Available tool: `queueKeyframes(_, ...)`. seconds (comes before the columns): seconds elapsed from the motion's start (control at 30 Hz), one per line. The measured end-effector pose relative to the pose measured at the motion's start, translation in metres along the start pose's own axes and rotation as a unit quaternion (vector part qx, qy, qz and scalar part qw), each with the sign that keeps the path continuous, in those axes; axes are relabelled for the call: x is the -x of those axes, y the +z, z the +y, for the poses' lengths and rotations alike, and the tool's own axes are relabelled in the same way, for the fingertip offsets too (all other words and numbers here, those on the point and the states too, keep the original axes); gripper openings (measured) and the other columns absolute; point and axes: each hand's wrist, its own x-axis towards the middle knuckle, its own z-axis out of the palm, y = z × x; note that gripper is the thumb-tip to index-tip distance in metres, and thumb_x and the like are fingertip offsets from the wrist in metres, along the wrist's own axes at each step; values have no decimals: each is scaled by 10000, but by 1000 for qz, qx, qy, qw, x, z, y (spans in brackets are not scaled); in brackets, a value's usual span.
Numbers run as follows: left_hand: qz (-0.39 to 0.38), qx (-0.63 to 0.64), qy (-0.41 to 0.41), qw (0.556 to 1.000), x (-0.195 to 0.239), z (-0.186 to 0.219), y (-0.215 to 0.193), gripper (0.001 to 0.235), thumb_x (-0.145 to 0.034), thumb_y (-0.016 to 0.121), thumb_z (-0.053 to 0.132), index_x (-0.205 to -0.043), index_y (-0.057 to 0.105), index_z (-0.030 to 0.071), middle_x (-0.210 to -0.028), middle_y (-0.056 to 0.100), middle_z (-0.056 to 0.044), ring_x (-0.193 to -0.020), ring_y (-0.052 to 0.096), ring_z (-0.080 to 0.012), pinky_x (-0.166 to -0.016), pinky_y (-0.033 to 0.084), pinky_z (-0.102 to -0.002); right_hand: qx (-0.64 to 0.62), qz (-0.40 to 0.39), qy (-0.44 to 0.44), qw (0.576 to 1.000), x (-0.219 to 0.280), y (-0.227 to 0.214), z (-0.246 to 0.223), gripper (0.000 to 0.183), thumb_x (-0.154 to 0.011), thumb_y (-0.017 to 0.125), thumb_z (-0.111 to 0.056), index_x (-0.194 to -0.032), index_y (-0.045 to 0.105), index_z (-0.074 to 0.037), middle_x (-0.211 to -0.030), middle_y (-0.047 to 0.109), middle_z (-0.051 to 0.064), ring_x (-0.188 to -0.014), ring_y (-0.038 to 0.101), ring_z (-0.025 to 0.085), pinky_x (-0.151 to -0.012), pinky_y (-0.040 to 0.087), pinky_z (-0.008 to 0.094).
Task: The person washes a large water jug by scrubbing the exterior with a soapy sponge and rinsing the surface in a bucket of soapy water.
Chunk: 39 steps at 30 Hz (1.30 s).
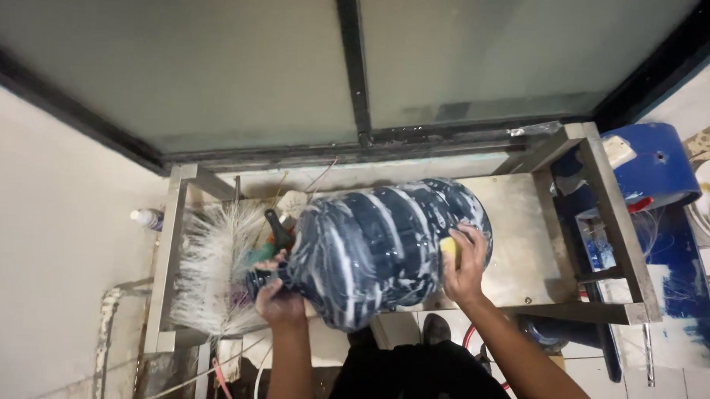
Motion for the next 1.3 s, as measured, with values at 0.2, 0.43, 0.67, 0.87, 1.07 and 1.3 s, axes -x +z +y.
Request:
queueKeyframes(0.2,-75,43,-13,996,-45,19,-77,445,-636,529,58,-1073,604,20,-1050,640,-144,-1142,592,-339,-1227,345,-524,150,-41,44,987,-30,10,-4,405,-916,693,-272,-1260,661,-61,-1319,603,207,-1264,557,401,-1075,405,538)
queueKeyframes(0.43,131,-123,-25,983,-61,6,-69,483,-858,656,282,-1217,600,-35,-1179,684,-171,-1081,671,-331,-1022,516,-482,26,-140,109,984,-80,11,3,594,-906,738,-296,-1435,597,-67,-1410,592,255,-1315,573,421,-1108,446,438)
queueKeyframes(0.67,278,-295,-121,906,-65,-17,-68,717,-978,607,558,-1308,599,-79,-1229,697,-170,-1043,701,-306,-885,588,-446,79,-102,122,984,-57,-4,-10,588,-879,765,-277,-1406,628,-57,-1367,634,270,-1274,621,403,-1086,486,431)
queueKeyframes(0.87,231,-434,-98,865,-68,-42,-80,727,-968,588,527,-1349,605,-92,-1291,693,-232,-1069,691,-343,-891,570,-464,114,-93,119,982,-54,-7,-6,574,-872,757,-269,-1379,639,-28,-1384,615,282,-1268,613,422,-1062,490,443)
queueKeyframes(1.07,87,-674,79,729,-15,-70,33,976,-878,706,335,-1587,145,-31,-1659,192,-240,-1521,238,-354,-1251,182,-547,110,-92,90,986,-66,7,-7,537,-912,714,-245,-1374,630,15,-1415,596,268,-1283,589,428,-1080,482,456)
queueKeyframes(1.3,-330,-804,220,443,24,-139,108,666,-917,692,449,-1403,576,9,-1577,445,-204,-1510,345,-399,-1233,238,-546,193,-200,-102,955,-18,1,10,567,-873,729,-248,-1362,601,8,-1525,446,279,-1370,447,485,-1157,379,580)
